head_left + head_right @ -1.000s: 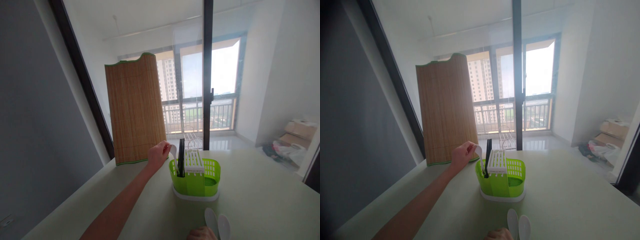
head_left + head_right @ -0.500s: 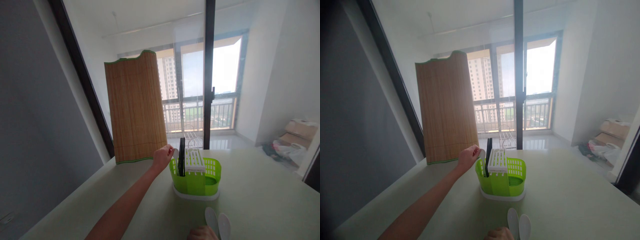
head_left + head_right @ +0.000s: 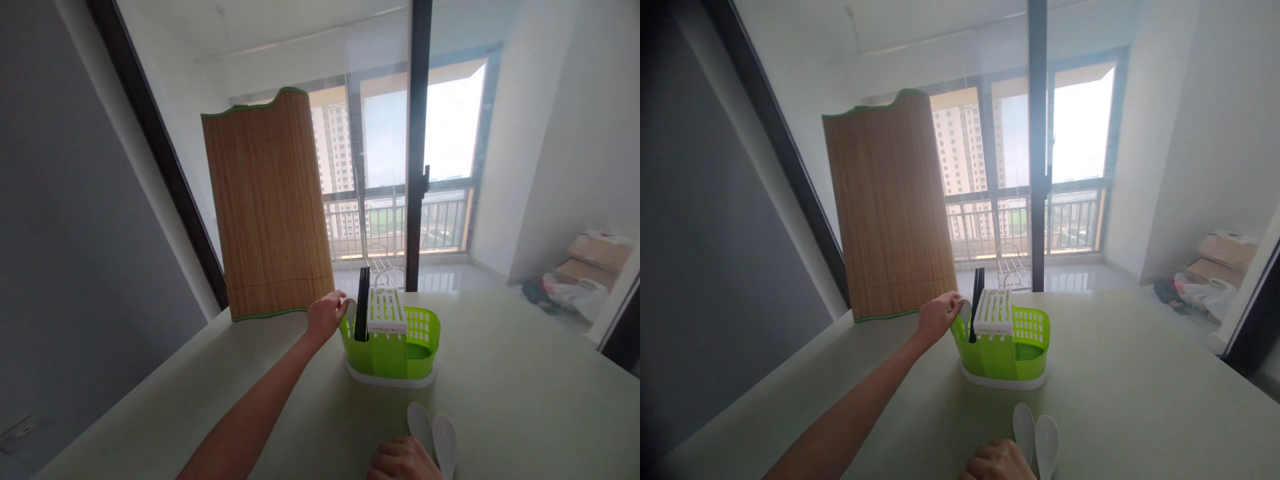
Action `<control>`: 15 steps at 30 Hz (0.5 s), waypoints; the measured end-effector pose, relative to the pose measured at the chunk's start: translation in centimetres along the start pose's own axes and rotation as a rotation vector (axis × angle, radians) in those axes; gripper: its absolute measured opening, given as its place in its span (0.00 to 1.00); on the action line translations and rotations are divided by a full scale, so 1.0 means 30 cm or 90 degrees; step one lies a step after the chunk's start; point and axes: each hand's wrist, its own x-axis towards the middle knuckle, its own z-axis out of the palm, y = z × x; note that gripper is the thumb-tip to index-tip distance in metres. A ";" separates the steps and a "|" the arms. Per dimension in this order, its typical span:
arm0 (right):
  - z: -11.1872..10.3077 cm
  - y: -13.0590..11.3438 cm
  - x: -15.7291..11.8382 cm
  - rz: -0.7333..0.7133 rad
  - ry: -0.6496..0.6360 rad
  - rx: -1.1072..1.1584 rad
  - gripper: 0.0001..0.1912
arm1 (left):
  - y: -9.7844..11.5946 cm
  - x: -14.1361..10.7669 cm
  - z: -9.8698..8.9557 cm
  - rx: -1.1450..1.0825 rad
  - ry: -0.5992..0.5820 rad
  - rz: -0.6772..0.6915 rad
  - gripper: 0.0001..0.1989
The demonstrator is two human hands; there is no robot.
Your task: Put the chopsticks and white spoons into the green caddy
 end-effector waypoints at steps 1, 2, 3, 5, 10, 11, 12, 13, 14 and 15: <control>-0.021 -0.002 0.013 -0.011 0.023 -0.002 0.29 | 0.008 -0.014 -0.012 -0.009 0.014 -0.002 0.14; -0.045 -0.004 0.025 -0.015 0.048 0.001 0.27 | 0.019 -0.036 -0.024 -0.025 0.035 -0.001 0.15; -0.072 -0.006 0.036 -0.012 0.075 0.006 0.26 | 0.032 -0.064 -0.032 -0.047 0.057 0.003 0.15; -0.131 -0.007 0.054 0.029 0.123 0.025 0.22 | 0.067 -0.138 -0.032 -0.107 0.081 0.021 0.13; -0.247 0.009 0.073 0.229 0.209 0.082 0.15 | 0.180 -0.346 0.093 -0.242 -0.159 0.046 0.12; -0.253 0.014 0.072 0.251 0.220 0.089 0.15 | 0.201 -0.375 0.132 -0.254 -0.219 0.044 0.12; -0.253 0.019 0.069 0.266 0.224 0.094 0.15 | 0.220 -0.397 0.170 -0.262 -0.266 0.044 0.12; -0.249 0.025 0.066 0.275 0.221 0.097 0.15 | 0.236 -0.413 0.206 -0.267 -0.300 0.047 0.12; -0.240 0.029 0.061 0.278 0.213 0.099 0.16 | 0.249 -0.423 0.239 -0.265 -0.324 0.053 0.11; -0.229 0.034 0.057 0.276 0.201 0.101 0.16 | 0.260 -0.428 0.266 -0.258 -0.339 0.061 0.10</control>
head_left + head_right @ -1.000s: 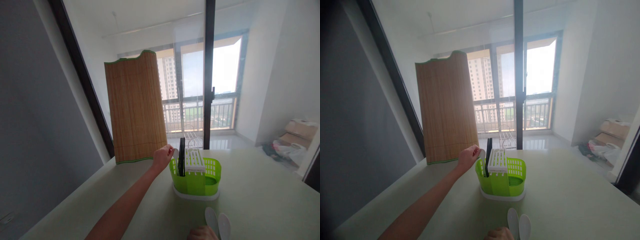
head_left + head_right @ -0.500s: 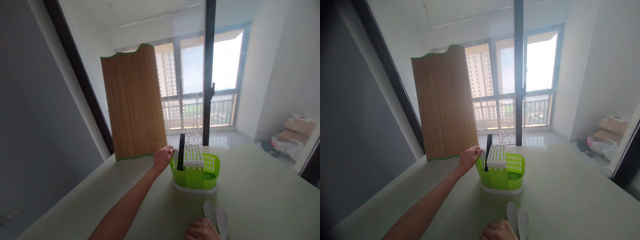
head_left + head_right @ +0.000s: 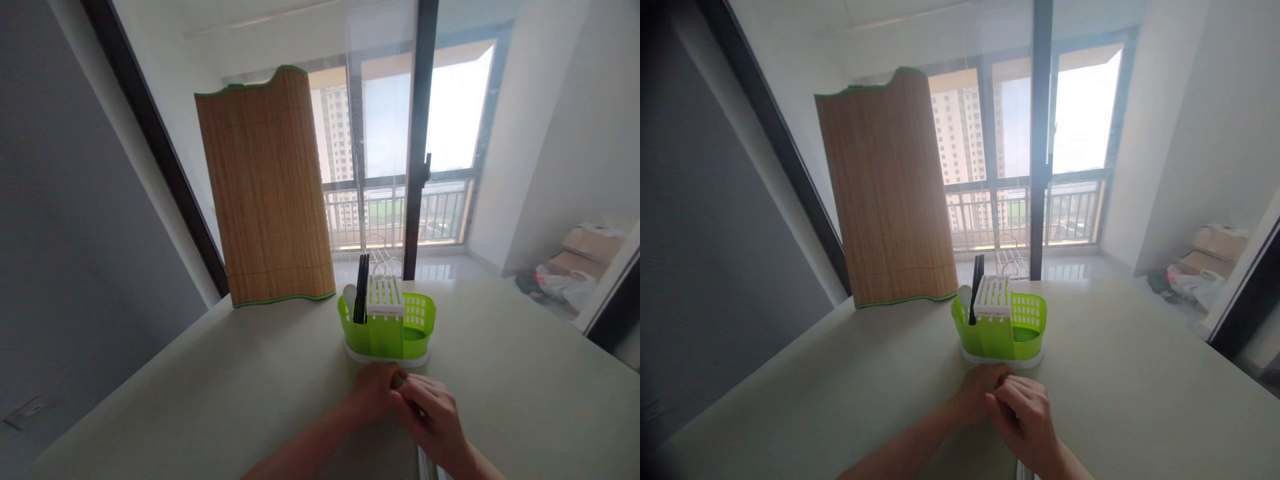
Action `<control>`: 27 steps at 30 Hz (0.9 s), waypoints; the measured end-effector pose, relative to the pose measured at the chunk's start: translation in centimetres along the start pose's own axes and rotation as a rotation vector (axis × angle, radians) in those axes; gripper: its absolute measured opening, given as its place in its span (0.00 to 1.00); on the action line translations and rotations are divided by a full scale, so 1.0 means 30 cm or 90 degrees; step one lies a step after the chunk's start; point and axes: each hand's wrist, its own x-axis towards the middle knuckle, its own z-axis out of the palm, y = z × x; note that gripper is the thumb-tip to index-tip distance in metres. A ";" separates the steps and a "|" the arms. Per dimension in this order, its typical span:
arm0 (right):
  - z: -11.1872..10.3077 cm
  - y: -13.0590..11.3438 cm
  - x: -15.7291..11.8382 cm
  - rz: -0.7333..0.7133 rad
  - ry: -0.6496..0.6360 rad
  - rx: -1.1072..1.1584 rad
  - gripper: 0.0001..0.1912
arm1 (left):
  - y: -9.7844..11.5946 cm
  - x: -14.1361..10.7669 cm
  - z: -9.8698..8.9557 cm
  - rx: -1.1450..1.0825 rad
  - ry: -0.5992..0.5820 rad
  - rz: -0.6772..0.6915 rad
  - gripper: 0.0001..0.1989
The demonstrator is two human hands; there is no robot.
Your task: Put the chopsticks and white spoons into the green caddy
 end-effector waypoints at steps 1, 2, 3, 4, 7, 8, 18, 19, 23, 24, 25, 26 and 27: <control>0.009 0.008 -0.005 -0.001 -0.010 -0.001 0.16 | -0.001 0.009 0.020 0.012 -0.011 0.004 0.08; 0.016 0.014 -0.009 0.000 -0.018 -0.002 0.17 | -0.001 0.016 0.032 0.022 -0.023 0.007 0.09; 0.022 0.020 -0.012 0.004 -0.023 -0.002 0.17 | -0.001 0.020 0.037 0.028 -0.028 0.009 0.09; 0.026 0.024 -0.013 0.012 -0.024 0.001 0.17 | 0.000 0.020 0.034 0.022 -0.025 0.009 0.10; 0.025 0.028 -0.008 0.052 -0.002 0.020 0.16 | 0.007 -0.001 -0.018 -0.039 0.024 -0.006 0.06; 0.022 0.027 -0.006 0.068 0.013 0.027 0.15 | 0.010 -0.013 -0.047 -0.053 0.047 -0.016 0.07; 0.016 0.004 -0.017 0.097 0.048 0.042 0.15 | 0.065 -0.155 -0.462 0.168 0.429 0.116 0.13; 0.019 0.004 -0.019 0.092 0.046 0.041 0.15 | 0.069 -0.152 -0.502 0.199 0.482 0.134 0.12; 0.030 0.009 -0.023 0.071 0.040 0.033 0.15 | 0.069 -0.083 -0.621 0.248 0.646 0.193 0.11; 0.032 0.010 -0.023 0.062 0.035 0.032 0.15 | 0.063 -0.055 -0.637 0.256 0.664 0.200 0.11; 0.033 0.012 -0.024 0.055 0.030 0.030 0.15 | 0.056 -0.025 -0.646 0.265 0.667 0.200 0.12; 0.035 0.014 -0.025 0.047 0.025 0.029 0.15 | 0.045 0.006 -0.648 0.275 0.657 0.193 0.13; 0.036 0.017 -0.026 0.042 0.020 0.027 0.15 | 0.033 0.035 -0.644 0.284 0.635 0.176 0.14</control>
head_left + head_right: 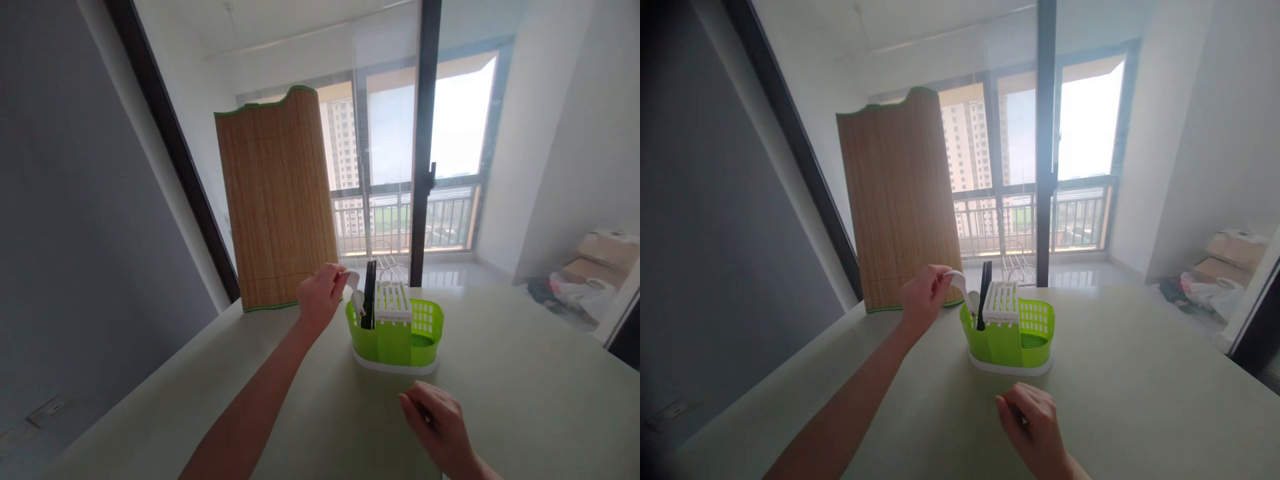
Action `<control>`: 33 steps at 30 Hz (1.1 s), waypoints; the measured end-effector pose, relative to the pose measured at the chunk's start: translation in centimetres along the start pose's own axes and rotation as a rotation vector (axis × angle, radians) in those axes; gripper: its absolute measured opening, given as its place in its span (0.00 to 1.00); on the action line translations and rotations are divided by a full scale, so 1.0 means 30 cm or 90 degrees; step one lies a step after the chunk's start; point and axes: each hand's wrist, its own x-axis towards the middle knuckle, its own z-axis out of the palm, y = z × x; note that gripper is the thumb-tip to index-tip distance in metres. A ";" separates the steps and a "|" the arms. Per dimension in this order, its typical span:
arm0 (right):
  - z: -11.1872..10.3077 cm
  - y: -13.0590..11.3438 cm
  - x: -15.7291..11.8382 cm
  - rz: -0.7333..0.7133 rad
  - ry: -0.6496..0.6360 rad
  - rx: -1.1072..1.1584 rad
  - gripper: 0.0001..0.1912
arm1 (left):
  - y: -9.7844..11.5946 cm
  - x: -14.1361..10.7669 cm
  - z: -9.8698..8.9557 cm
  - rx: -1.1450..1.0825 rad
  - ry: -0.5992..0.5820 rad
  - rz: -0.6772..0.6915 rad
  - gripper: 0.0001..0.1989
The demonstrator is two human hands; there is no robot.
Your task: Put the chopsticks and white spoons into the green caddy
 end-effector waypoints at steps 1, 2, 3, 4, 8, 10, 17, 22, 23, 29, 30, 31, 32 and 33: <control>0.001 0.003 -0.002 -0.004 -0.003 -0.002 0.16 | -0.009 0.001 0.031 0.010 -0.041 -0.012 0.15; 0.002 0.006 -0.003 -0.009 -0.006 -0.004 0.16 | -0.017 -0.002 0.063 0.018 -0.087 -0.027 0.15; 0.004 0.009 -0.005 -0.015 -0.009 -0.008 0.16 | -0.024 -0.011 0.092 0.023 -0.132 -0.042 0.15; 0.005 0.012 -0.006 -0.022 -0.011 -0.012 0.16 | -0.031 -0.022 0.120 0.025 -0.170 -0.055 0.15; 0.010 0.024 -0.008 -0.035 -0.034 -0.031 0.16 | -0.053 -0.079 0.198 0.015 -0.237 -0.087 0.16; 0.011 0.026 -0.007 -0.030 -0.049 -0.034 0.16 | -0.061 -0.102 0.222 0.006 -0.258 -0.103 0.17; 0.022 0.026 -0.008 -0.034 -0.083 -0.037 0.17 | -0.073 -0.128 0.263 -0.030 -0.287 -0.168 0.16; -0.015 0.057 0.024 0.026 -0.209 -0.105 0.14 | -0.063 -0.167 0.247 -0.063 -0.247 -0.209 0.18; -0.035 0.068 0.037 0.073 -0.238 -0.121 0.13 | -0.058 -0.192 0.237 -0.079 -0.228 -0.235 0.19; -0.189 0.149 0.065 0.331 -0.299 -0.262 0.09 | -0.038 -0.452 0.142 -0.185 -0.268 -0.279 0.14; -0.209 0.163 0.054 0.345 -0.313 -0.285 0.09 | -0.037 -0.498 0.129 -0.197 -0.296 -0.273 0.13; -0.224 0.176 0.038 0.355 -0.328 -0.303 0.10 | -0.038 -0.539 0.120 -0.207 -0.319 -0.276 0.12; -0.236 0.190 0.020 0.362 -0.342 -0.314 0.10 | -0.038 -0.574 0.115 -0.213 -0.340 -0.286 0.12; -0.243 0.203 0.000 0.368 -0.354 -0.315 0.11 | -0.039 -0.600 0.114 -0.219 -0.359 -0.300 0.12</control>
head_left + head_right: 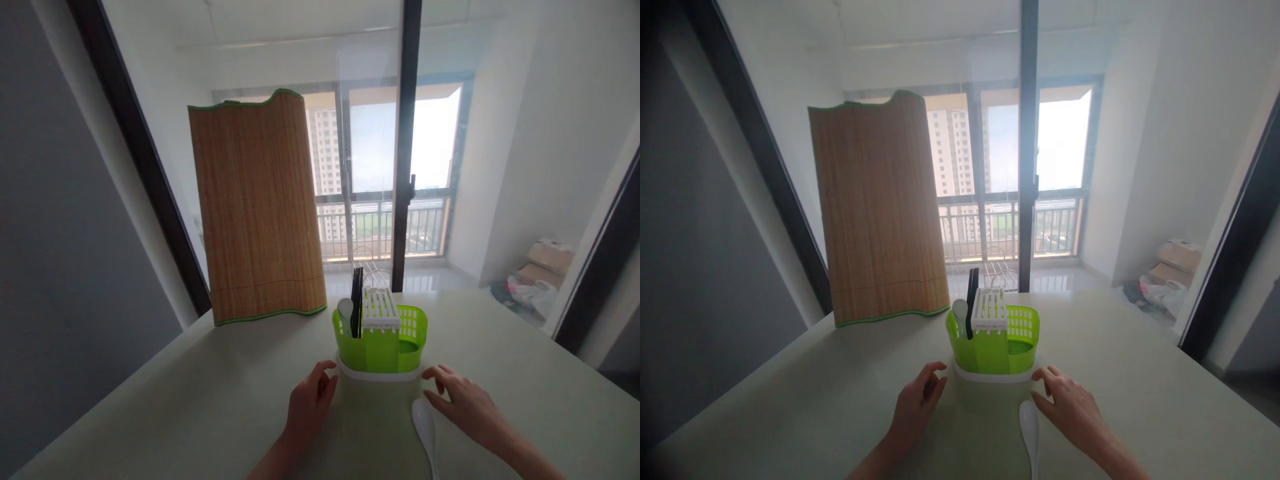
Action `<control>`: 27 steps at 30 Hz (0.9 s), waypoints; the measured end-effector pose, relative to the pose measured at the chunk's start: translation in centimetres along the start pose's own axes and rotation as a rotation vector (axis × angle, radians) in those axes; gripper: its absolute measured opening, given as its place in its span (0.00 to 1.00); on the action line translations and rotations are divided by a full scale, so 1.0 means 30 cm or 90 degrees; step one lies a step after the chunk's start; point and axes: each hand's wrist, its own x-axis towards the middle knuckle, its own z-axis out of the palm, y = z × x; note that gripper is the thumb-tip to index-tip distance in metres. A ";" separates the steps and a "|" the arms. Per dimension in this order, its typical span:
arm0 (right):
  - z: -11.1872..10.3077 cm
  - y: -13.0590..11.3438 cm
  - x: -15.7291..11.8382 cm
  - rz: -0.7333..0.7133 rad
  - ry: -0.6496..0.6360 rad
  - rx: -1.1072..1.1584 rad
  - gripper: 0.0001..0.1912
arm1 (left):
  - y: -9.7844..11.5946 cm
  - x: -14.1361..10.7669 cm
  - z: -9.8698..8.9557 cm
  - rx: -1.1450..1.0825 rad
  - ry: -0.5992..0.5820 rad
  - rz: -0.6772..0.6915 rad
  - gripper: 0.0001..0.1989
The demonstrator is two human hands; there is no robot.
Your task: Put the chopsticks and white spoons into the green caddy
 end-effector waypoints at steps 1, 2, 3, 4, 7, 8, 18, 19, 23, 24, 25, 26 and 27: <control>0.013 0.019 -0.006 0.002 -0.012 0.006 0.11 | -0.011 -0.013 0.009 -0.005 -0.017 -0.014 0.12; 0.026 0.035 -0.010 0.002 -0.025 0.020 0.12 | -0.018 -0.019 0.017 -0.009 -0.033 -0.026 0.13; 0.038 0.047 -0.011 0.003 -0.037 0.038 0.12 | -0.022 -0.021 0.023 -0.011 -0.048 -0.034 0.14; 0.048 0.055 -0.010 0.005 -0.049 0.055 0.12 | -0.023 -0.020 0.027 -0.012 -0.060 -0.036 0.14; 0.059 0.051 0.001 0.005 -0.074 0.087 0.13 | -0.021 -0.016 0.030 -0.004 -0.080 -0.031 0.15; 0.057 0.043 0.005 -0.002 -0.082 0.099 0.15 | -0.020 -0.017 0.030 0.000 -0.086 -0.030 0.15; 0.028 -0.037 -0.007 -0.097 -0.193 0.186 0.10 | -0.011 -0.028 0.028 0.025 -0.134 0.012 0.16; 0.000 -0.056 -0.007 -0.089 -0.228 0.207 0.10 | -0.008 -0.029 0.027 0.025 -0.137 0.012 0.16; -0.211 -0.203 0.039 -0.109 -0.219 0.266 0.14 | 0.005 -0.031 0.024 0.028 -0.151 0.016 0.16; -0.279 -0.254 0.065 -0.143 -0.156 0.254 0.16 | 0.007 -0.032 0.023 0.028 -0.153 0.017 0.17; -0.346 -0.306 0.095 -0.177 -0.085 0.228 0.16 | 0.008 -0.033 0.023 0.026 -0.155 0.019 0.17; -0.407 -0.359 0.130 -0.209 -0.010 0.194 0.17 | 0.009 -0.033 0.023 0.024 -0.154 0.022 0.17; -0.460 -0.410 0.168 -0.248 0.064 0.153 0.17 | 0.008 -0.034 0.024 0.021 -0.151 0.025 0.17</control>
